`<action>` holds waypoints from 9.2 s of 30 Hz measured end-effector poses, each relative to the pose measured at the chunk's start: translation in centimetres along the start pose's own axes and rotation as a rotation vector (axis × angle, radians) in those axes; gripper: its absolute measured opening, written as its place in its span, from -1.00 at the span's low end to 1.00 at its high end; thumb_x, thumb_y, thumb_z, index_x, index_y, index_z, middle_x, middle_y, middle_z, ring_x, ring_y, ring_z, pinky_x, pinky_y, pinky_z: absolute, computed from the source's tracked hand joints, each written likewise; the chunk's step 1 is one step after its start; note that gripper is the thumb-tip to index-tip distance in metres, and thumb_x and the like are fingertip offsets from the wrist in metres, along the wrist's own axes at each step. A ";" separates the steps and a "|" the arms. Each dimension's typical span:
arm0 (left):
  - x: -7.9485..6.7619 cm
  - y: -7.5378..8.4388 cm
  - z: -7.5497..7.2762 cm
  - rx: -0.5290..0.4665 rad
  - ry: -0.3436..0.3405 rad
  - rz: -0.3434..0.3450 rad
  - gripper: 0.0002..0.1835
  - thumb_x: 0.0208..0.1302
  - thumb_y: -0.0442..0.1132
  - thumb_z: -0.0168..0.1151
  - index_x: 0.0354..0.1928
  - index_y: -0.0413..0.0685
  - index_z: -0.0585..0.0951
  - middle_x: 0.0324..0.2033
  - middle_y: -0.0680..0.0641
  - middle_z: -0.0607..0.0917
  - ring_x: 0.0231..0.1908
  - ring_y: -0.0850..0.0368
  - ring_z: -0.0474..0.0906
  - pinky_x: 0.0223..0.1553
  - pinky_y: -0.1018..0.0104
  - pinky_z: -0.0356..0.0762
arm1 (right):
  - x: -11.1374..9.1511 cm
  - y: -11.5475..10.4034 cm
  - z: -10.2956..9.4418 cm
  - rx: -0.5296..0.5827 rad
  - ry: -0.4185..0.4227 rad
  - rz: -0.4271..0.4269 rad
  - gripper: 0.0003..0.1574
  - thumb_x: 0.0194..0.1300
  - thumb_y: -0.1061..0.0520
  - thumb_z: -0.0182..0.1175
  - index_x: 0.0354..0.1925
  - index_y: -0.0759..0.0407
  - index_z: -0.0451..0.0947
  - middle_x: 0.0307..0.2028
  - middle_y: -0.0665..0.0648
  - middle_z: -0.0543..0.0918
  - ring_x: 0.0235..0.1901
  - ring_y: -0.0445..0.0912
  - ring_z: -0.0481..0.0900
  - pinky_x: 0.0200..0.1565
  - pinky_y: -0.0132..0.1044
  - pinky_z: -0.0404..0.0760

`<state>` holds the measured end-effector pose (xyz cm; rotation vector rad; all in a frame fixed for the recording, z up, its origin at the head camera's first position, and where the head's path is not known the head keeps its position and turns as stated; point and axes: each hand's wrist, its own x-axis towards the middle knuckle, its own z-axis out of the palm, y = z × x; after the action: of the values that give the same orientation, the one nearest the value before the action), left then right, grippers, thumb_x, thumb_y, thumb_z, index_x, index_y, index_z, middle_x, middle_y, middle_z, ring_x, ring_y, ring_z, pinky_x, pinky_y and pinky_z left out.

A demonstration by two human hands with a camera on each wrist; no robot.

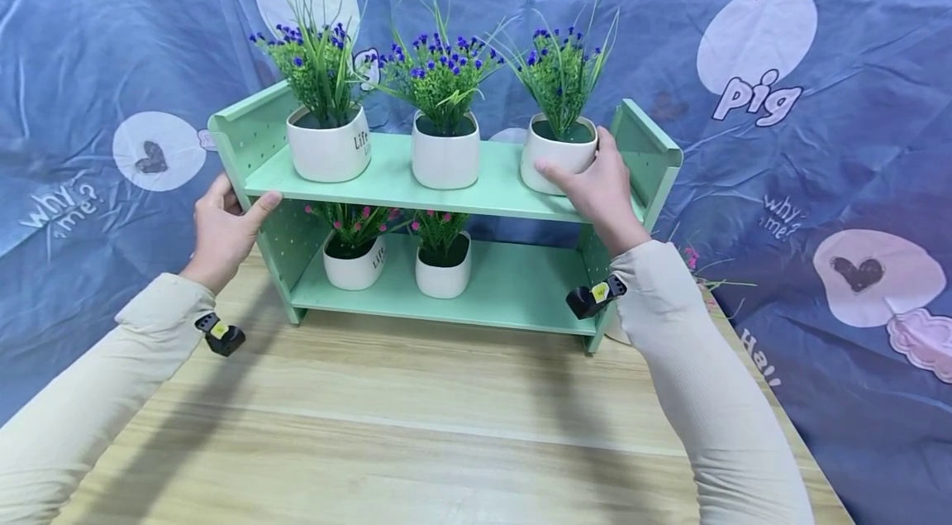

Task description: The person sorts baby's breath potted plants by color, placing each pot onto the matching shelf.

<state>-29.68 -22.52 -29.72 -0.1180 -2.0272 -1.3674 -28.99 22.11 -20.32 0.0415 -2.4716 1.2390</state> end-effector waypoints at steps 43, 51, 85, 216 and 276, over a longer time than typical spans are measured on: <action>-0.3 0.7 -0.1 0.011 0.000 -0.031 -0.41 0.15 -0.08 0.40 0.21 -0.04 0.48 0.00 -0.21 0.65 -0.17 0.43 0.52 -0.13 0.56 0.49 | -7.9 -0.2 -9.6 0.005 -0.257 -0.058 0.01 0.43 0.00 0.07 0.51 -0.16 -0.39 0.51 -0.02 -0.08 0.47 -0.07 -0.07 0.34 -0.50 0.14; -0.3 0.7 0.0 0.010 0.006 -0.022 -0.42 0.15 -0.08 0.40 0.20 -0.05 0.49 -0.02 -0.21 0.66 -0.19 0.45 0.51 -0.16 0.58 0.47 | -10.1 3.1 -11.4 -0.040 -0.240 -0.050 -0.03 0.44 0.08 0.06 0.51 -0.24 -0.35 0.50 -0.11 -0.04 0.45 -0.26 -0.07 0.18 -0.74 0.14; -0.1 0.9 0.1 -0.024 0.013 -0.008 -0.40 0.13 -0.10 0.42 0.22 -0.03 0.49 0.00 -0.24 0.65 -0.16 0.39 0.55 -0.13 0.56 0.50 | -14.7 23.1 -9.7 0.009 -0.254 0.160 0.04 0.46 0.05 0.02 0.49 0.10 -0.51 0.50 0.18 -0.33 0.45 -0.19 -0.22 0.03 -0.85 0.07; -0.3 1.0 -0.1 -0.014 0.005 0.000 -0.40 0.13 -0.07 0.41 0.22 -0.01 0.49 0.02 -0.22 0.64 -0.11 0.35 0.55 -0.10 0.53 0.51 | -19.5 21.5 -4.6 -0.101 -0.119 0.207 -0.28 0.22 -0.05 0.32 0.23 0.21 0.34 -0.17 -0.26 0.58 -0.25 -0.52 0.43 -0.26 -0.62 0.44; -0.4 0.7 0.4 -0.024 0.007 -0.005 -0.42 0.15 -0.11 0.40 0.23 -0.03 0.48 0.00 -0.23 0.65 -0.15 0.38 0.56 -0.14 0.56 0.50 | -13.2 14.5 10.7 0.106 0.319 0.160 0.24 0.07 -0.08 0.43 0.40 0.48 -0.03 0.33 0.50 0.19 0.32 0.30 0.18 0.36 0.07 0.13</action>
<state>-29.28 -21.71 -29.45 -0.1183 -2.0073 -1.3939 -22.89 20.84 -41.78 -0.3076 -2.1675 1.3250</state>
